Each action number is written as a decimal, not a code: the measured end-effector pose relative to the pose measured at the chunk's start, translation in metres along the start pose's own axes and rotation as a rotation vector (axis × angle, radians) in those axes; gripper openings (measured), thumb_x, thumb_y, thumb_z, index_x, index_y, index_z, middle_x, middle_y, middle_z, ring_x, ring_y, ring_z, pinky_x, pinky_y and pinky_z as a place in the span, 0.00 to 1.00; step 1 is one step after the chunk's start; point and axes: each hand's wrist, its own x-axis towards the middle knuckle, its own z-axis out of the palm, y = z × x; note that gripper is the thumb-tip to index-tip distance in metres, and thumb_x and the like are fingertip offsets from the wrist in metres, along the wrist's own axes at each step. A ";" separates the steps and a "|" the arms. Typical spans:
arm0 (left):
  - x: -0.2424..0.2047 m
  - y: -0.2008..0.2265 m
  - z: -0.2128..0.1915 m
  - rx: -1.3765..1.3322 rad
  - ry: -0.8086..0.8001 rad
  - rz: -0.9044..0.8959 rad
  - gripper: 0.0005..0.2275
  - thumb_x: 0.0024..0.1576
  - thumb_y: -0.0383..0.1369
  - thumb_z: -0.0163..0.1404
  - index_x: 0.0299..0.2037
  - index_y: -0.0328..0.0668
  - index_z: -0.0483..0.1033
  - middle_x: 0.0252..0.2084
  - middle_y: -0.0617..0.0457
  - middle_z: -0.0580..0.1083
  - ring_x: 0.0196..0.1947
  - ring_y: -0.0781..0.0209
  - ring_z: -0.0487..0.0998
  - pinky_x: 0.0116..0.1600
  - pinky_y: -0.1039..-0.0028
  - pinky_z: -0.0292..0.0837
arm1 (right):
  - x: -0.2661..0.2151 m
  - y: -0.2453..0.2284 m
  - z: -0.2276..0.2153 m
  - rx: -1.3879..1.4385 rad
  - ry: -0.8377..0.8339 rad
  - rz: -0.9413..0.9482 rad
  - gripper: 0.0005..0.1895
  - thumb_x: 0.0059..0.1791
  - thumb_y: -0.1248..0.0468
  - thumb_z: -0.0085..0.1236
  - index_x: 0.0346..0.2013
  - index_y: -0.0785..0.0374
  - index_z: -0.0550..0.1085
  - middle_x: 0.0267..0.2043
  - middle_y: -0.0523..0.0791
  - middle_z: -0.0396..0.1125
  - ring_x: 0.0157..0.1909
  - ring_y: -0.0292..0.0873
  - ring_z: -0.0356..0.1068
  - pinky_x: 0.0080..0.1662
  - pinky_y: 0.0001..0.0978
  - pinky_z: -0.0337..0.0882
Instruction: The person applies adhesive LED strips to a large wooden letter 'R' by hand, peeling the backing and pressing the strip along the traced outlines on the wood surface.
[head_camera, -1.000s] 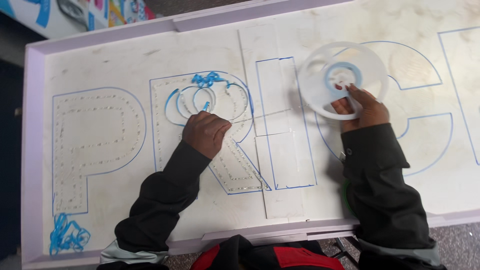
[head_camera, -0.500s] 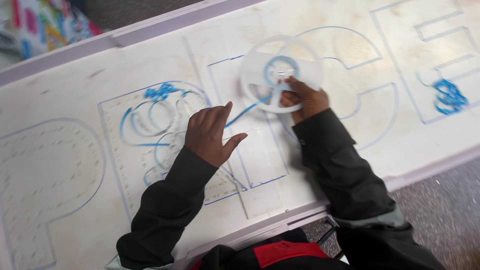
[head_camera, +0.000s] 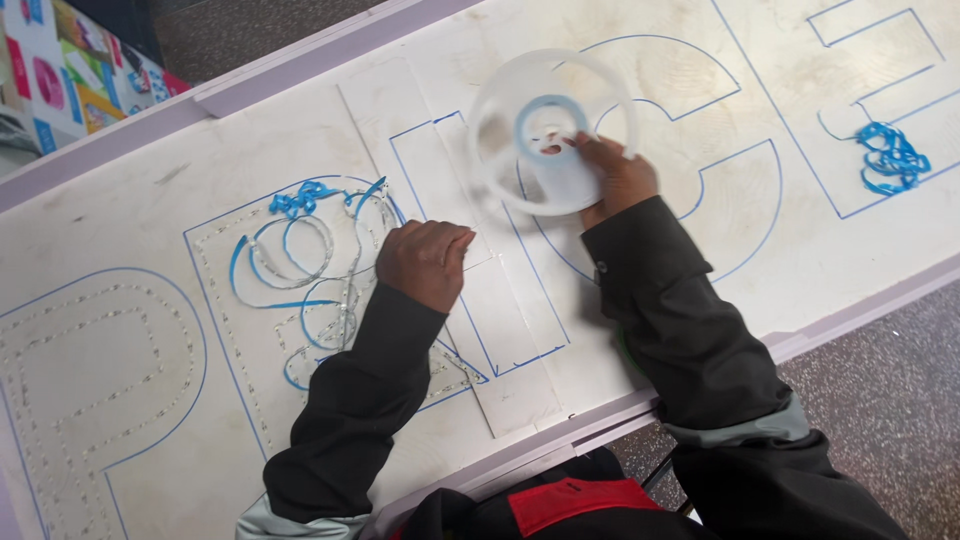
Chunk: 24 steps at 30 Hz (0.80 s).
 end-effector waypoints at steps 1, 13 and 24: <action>-0.007 -0.009 -0.006 0.007 0.003 -0.010 0.02 0.55 0.39 0.51 0.32 0.58 0.76 0.22 0.63 0.72 0.27 0.58 0.76 0.36 0.67 0.70 | -0.010 -0.011 0.003 -0.004 -0.009 0.008 0.15 0.38 0.74 0.65 0.35 0.76 0.70 0.28 0.56 0.71 0.26 0.53 0.75 0.36 0.48 0.81; -0.092 -0.054 -0.103 0.021 -0.040 -0.153 0.04 0.54 0.37 0.55 0.37 0.56 0.78 0.28 0.59 0.76 0.31 0.54 0.77 0.39 0.65 0.70 | -0.008 0.007 -0.002 -0.109 -0.131 0.111 0.10 0.42 0.69 0.60 0.37 0.70 0.73 0.35 0.54 0.72 0.37 0.53 0.76 0.42 0.49 0.81; -0.051 -0.020 -0.073 0.206 -0.057 0.285 0.05 0.57 0.36 0.48 0.31 0.53 0.77 0.23 0.64 0.73 0.24 0.62 0.72 0.39 0.69 0.64 | 0.099 -0.091 -0.035 0.001 0.130 -0.124 0.18 0.37 0.67 0.62 0.40 0.72 0.73 0.37 0.54 0.70 0.38 0.56 0.71 0.31 0.46 0.70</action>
